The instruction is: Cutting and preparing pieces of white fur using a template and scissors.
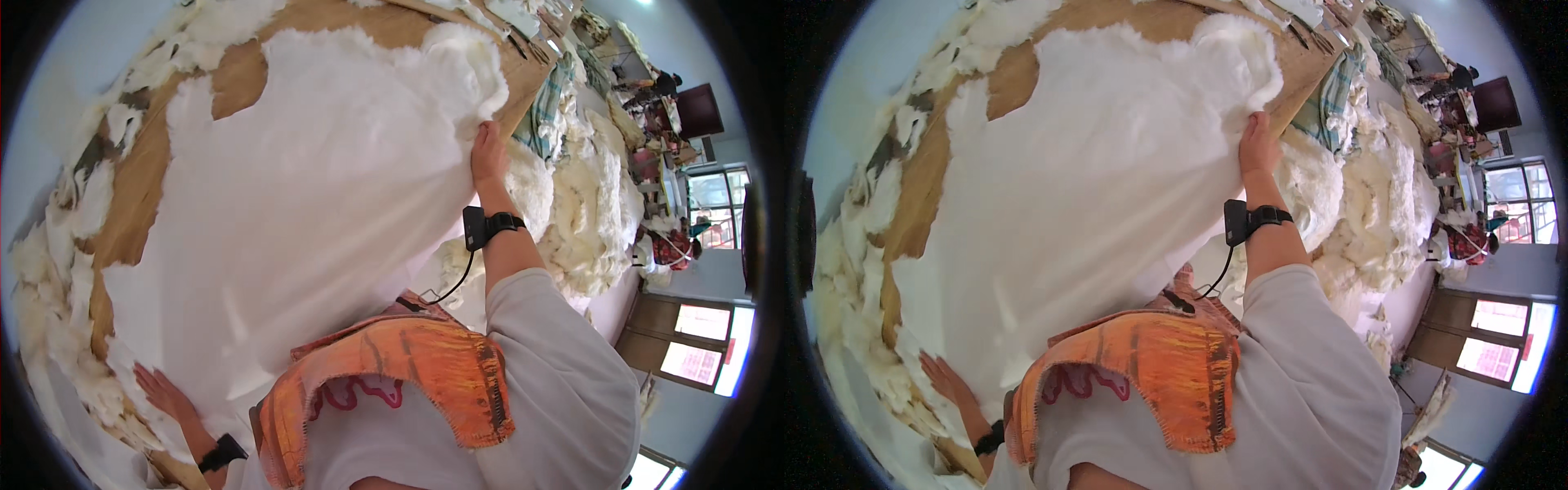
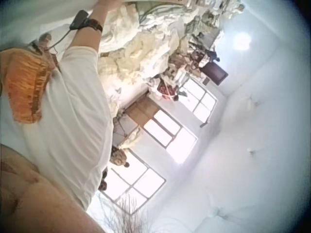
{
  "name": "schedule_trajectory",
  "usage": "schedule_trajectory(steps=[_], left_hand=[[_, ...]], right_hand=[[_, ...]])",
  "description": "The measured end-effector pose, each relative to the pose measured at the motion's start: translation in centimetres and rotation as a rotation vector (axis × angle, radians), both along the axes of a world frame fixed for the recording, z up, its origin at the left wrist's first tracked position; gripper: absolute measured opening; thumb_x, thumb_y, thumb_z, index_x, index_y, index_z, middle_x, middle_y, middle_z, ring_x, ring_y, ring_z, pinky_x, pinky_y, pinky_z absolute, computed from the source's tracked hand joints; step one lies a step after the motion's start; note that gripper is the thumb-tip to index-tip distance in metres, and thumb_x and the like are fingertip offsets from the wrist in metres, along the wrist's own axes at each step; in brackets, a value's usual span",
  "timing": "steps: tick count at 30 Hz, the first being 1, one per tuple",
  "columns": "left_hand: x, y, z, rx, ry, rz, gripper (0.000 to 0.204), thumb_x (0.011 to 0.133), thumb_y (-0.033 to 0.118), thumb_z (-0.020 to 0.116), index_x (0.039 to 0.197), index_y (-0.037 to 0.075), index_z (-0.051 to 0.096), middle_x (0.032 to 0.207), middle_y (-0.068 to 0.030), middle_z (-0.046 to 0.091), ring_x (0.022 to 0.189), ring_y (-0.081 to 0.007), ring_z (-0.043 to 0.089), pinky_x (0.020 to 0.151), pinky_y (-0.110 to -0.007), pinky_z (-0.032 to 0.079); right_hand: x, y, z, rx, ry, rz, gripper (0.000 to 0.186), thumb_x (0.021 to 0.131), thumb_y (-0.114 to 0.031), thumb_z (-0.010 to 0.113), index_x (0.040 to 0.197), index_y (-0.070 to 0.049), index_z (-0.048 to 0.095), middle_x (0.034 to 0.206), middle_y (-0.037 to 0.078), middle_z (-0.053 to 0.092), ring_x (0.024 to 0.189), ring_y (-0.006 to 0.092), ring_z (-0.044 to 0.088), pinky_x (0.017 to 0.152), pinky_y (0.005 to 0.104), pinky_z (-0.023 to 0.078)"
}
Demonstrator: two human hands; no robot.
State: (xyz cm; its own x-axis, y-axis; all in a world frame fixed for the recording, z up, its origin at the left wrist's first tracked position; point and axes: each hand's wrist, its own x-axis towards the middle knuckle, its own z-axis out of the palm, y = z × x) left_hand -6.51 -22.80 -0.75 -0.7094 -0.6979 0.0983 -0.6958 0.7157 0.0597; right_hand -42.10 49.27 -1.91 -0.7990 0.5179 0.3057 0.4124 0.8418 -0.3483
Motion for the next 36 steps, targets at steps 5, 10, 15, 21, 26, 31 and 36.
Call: schedule_trajectory(steps=[5,10,15,21,26,31,36], left_hand=[[0.8,-0.5,1.0,0.018,-0.003,-0.060,0.063,0.105,0.051,0.020,0.158,0.017,0.021,0.163,-0.0060,0.022,0.150,-0.0269,0.017,0.118,-0.053,0.011],[0.4,-0.9,1.8,-0.006,0.031,-0.124,0.063,0.105,0.051,0.019,0.157,0.017,0.021,0.162,-0.0064,0.023,0.150,-0.0273,0.018,0.118,-0.051,0.012],[-1.4,0.1,0.6,0.002,-0.004,-0.026,0.062,0.105,0.051,0.019,0.158,0.018,0.020,0.163,-0.0043,0.022,0.150,-0.0262,0.017,0.118,-0.050,0.012],[-0.6,0.1,0.8,-0.009,-0.012,-0.037,0.059,0.106,0.046,0.021,0.157,0.016,0.022,0.162,-0.0052,0.024,0.149,-0.0262,0.019,0.118,-0.050,0.013],[0.1,-1.1,1.0,0.015,0.088,-0.196,0.060,0.106,0.044,0.023,0.156,0.011,0.025,0.161,-0.0088,0.027,0.148,-0.0280,0.022,0.118,-0.050,0.014],[-0.7,0.4,2.1,0.027,0.027,-0.143,0.059,0.106,0.042,0.024,0.156,0.011,0.025,0.161,-0.0096,0.025,0.149,-0.0281,0.021,0.118,-0.049,0.014],[-2.3,1.4,1.5,-0.008,-0.008,-0.053,0.058,0.106,0.041,0.023,0.156,0.013,0.024,0.162,-0.0091,0.023,0.150,-0.0268,0.019,0.118,-0.049,0.013]], right_hand=[[-1.9,0.6,-0.3,0.083,-0.055,0.036,0.021,0.102,-0.036,0.040,0.113,-0.023,0.051,0.088,0.022,0.069,0.083,0.0463,0.064,0.070,0.0568,0.048],[-3.9,1.5,0.3,0.081,-0.045,0.091,0.021,0.101,-0.036,0.040,0.113,-0.022,0.051,0.089,0.023,0.068,0.083,0.0468,0.064,0.072,0.0569,0.048],[-5.6,3.2,0.3,0.124,-0.145,0.054,0.028,0.101,-0.036,0.041,0.112,-0.015,0.055,0.092,0.023,0.069,0.090,0.0453,0.064,0.077,0.0550,0.048],[-5.2,-3.3,1.1,0.060,-0.119,-0.035,0.045,0.100,-0.049,0.042,0.113,-0.008,0.055,0.095,0.025,0.068,0.097,0.0435,0.064,0.084,0.0540,0.047],[-6.8,-2.1,1.9,0.105,-0.193,-0.012,0.035,0.101,-0.046,0.040,0.113,-0.015,0.052,0.087,0.024,0.069,0.083,0.0476,0.065,0.075,0.0570,0.048],[-8.2,-1.2,0.9,0.100,-0.160,-0.032,0.036,0.101,-0.046,0.036,0.112,-0.015,0.052,0.090,0.024,0.068,0.090,0.0467,0.064,0.077,0.0568,0.048],[-12.7,2.1,0.6,0.312,0.318,-0.167,0.035,0.096,-0.037,0.054,0.123,-0.015,0.056,0.093,0.017,0.069,0.094,0.0385,0.064,0.082,0.0488,0.049]])
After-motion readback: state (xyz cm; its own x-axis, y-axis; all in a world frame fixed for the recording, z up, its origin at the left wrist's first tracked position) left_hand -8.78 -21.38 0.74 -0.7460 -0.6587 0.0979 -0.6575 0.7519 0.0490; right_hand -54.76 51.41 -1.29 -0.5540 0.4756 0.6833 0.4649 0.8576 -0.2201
